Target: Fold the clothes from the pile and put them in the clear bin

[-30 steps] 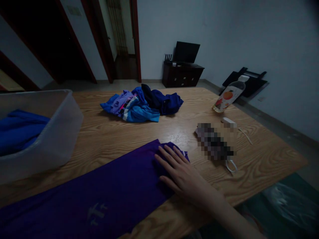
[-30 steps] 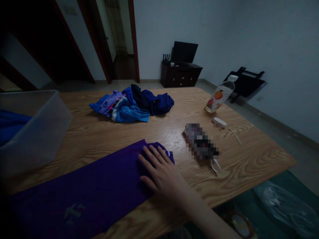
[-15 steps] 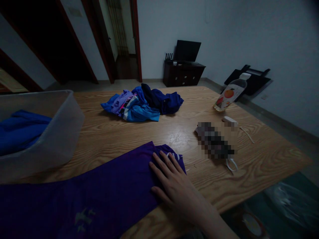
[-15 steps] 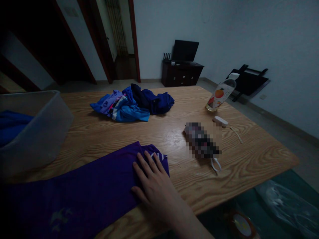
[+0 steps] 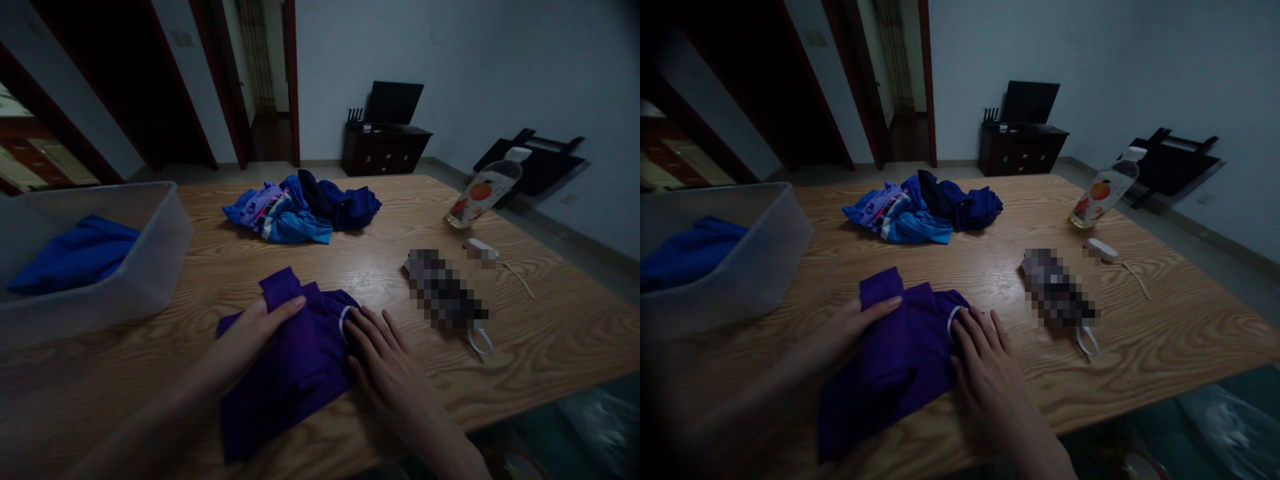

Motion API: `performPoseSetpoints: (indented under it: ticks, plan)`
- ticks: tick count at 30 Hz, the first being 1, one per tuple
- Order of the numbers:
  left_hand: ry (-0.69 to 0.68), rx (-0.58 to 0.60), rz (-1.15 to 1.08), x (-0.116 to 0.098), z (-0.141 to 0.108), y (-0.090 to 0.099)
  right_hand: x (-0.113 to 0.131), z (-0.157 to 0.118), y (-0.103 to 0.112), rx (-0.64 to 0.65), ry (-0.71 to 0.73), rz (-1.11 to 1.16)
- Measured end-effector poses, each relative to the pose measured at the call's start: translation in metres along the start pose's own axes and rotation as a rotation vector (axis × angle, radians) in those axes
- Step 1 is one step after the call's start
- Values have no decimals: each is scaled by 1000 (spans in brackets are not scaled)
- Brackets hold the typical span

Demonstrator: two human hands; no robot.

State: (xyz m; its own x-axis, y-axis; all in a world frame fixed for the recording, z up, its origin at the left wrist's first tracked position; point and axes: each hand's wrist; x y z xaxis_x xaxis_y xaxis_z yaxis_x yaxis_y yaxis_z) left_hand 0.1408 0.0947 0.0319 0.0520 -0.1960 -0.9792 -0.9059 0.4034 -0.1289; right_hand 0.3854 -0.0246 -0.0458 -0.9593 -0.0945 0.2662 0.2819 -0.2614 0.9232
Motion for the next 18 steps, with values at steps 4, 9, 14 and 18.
performPoseSetpoints:
  ticks: [4, 9, 14, 18]
  plan:
    - [-75, 168, 57, 33, 35, -29, 0, -8, 16, -204, -100, 276]
    - [-102, 382, 96, 45, 30, -33, -6, -12, 23, -301, -275, 351]
    - [-400, 455, 747, 33, -9, 0, -8, -5, 11, -87, -205, 213]
    - [-569, 447, 1209, 65, -50, 35, -8, -4, -3, 39, -141, 60]
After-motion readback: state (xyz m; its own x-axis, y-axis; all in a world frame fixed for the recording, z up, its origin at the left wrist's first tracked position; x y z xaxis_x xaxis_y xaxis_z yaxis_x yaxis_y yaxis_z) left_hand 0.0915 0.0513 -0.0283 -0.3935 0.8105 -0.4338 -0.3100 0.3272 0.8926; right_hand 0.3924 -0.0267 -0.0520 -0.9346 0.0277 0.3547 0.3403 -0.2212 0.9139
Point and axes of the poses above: each hand's wrist, its own z-axis towards the middle knuckle, its own y-axis out of the back of the hand, x = y × z, and after that the axes turned 15 degrees about -y, right-handed
